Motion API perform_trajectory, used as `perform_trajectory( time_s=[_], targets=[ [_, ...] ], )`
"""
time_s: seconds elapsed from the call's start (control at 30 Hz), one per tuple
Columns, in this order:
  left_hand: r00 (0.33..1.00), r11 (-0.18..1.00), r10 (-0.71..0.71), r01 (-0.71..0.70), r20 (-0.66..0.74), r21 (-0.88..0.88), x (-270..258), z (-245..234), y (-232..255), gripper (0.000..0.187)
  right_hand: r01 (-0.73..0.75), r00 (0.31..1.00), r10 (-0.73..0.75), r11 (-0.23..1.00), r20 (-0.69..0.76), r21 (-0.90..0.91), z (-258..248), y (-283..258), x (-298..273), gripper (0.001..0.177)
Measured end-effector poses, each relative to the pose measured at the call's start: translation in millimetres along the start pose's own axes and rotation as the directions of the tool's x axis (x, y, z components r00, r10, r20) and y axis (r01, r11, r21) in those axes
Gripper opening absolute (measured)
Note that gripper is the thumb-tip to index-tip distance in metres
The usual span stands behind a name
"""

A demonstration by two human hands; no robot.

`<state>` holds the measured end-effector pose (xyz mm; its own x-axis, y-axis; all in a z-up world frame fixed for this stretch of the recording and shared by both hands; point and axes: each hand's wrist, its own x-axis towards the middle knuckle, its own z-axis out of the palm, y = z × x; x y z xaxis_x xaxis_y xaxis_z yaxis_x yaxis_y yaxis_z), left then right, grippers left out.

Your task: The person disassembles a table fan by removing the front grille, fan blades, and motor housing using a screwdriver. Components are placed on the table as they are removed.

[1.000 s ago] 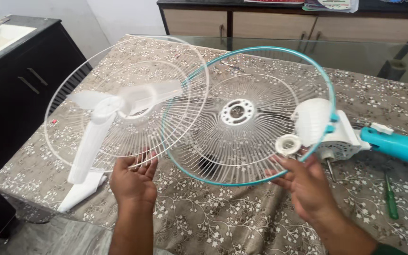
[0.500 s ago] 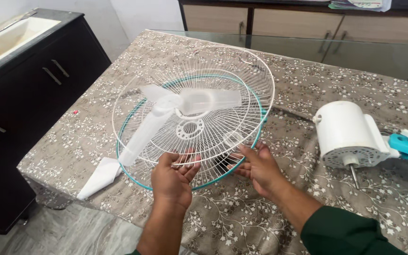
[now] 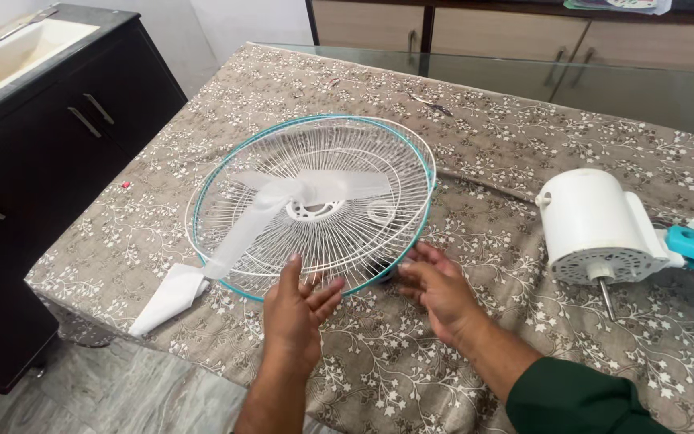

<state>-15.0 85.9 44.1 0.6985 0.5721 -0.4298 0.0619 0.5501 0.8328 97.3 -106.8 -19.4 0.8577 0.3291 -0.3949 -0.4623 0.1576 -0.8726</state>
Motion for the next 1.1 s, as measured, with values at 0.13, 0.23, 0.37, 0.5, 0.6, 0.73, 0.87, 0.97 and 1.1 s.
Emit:
perform_trajectory(
  time_s=[0.13,0.23,0.37,0.5,0.6,0.73,0.87,0.97,1.1],
  targets=[
    [0.990,0.933,-0.113,0.077,0.084,0.352,8,-18,0,0.083,0.010,0.996,-0.010,1.000,0.090,-0.002,2,-5,-5,0.075],
    [0.988,0.891,-0.143,0.103,0.058,0.443,8,-30,-10,0.090,-0.005,0.996,0.011,0.997,0.090,-0.073,0,-4,-4,0.080],
    [0.963,0.904,-0.254,0.206,0.084,0.376,7,-29,-26,0.089,0.006,0.994,0.020,0.972,0.109,-0.233,-1,2,-1,0.084],
    [0.906,0.920,-0.385,0.361,0.177,0.151,9,-14,-36,0.079,0.189,0.954,-0.076,0.902,0.289,-0.388,4,7,-5,0.077],
    [0.932,0.940,-0.315,0.333,0.180,-0.079,15,-10,-40,0.065,0.170,0.983,-0.058,0.639,0.174,-0.750,0,4,-18,0.076],
    [0.968,0.959,-0.206,0.228,0.141,-0.166,32,-16,-40,0.078,0.214,0.974,-0.076,0.627,0.214,-0.749,4,-5,-31,0.078],
    [0.990,0.953,-0.125,0.137,0.062,-0.269,52,-26,-32,0.073,0.163,0.979,-0.006,0.622,0.204,-0.766,8,-15,-39,0.092],
    [0.997,0.978,-0.070,0.076,0.037,-0.193,49,-26,-39,0.065,0.138,0.980,0.031,0.598,0.195,-0.789,8,-17,-40,0.098],
    [0.991,0.998,-0.047,0.040,0.125,0.058,31,-7,-61,0.053,0.106,0.978,0.069,0.648,0.197,-0.754,1,-11,-35,0.098]
  ],
)
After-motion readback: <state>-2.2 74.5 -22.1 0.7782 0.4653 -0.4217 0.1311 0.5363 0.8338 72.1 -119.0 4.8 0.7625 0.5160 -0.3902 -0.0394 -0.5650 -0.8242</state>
